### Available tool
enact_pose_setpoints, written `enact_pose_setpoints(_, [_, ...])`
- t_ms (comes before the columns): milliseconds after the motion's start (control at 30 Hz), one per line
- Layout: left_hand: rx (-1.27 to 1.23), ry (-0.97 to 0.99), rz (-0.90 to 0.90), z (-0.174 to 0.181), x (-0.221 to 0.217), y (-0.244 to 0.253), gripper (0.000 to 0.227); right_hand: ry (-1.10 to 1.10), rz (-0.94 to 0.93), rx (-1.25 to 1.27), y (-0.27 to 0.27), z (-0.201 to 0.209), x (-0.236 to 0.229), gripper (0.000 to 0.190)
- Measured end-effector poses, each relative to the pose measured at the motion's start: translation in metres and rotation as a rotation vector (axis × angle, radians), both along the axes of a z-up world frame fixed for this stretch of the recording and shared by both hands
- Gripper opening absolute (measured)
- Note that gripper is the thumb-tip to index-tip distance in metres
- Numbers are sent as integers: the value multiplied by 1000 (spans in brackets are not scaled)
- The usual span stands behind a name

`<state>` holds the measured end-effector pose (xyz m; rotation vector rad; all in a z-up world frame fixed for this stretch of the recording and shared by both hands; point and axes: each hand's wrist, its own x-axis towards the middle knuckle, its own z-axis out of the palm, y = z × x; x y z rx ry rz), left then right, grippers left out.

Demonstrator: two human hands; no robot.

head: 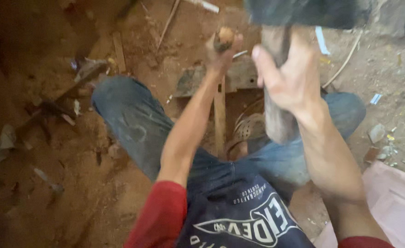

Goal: The person sits cross-legged on the ground and repeatedly chops a small piece of wood with a hatchet. The wood is held in the left hand and struck with the hatchet in the right hand, producing wood chips.

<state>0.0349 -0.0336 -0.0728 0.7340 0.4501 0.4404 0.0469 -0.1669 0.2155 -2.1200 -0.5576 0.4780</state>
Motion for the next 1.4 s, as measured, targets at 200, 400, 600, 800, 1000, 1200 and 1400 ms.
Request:
enact_pose_setpoints(200, [699, 90, 240, 4, -9, -9, 28, -124, 258, -242, 32, -40, 5, 28])
enact_pose_setpoints(400, [1010, 137, 375, 17, 1, -13, 19, 580, -238, 33, -16, -105, 1, 24])
enact_pose_setpoints(600, [400, 172, 265, 9, 17, -22, 16, 553, -287, -226, -26, -237, 23, 25])
enact_pose_setpoints(800, [246, 321, 105, 22, 63, 9, 19, 640, -317, -334, -49, -319, 19, 28])
enact_pose_setpoints(1000, [802, 376, 289, 31, 54, 18, 20, 558, -269, -326, -46, -313, 33, 30])
enact_pose_setpoints(1200, [617, 914, 67, -17, 104, 29, 25, 758, -353, -357, -33, -276, 35, 27])
enact_pose_setpoints(1400, [427, 767, -351, -26, 85, 72, 23, 577, -294, -491, -22, -264, 24, 31])
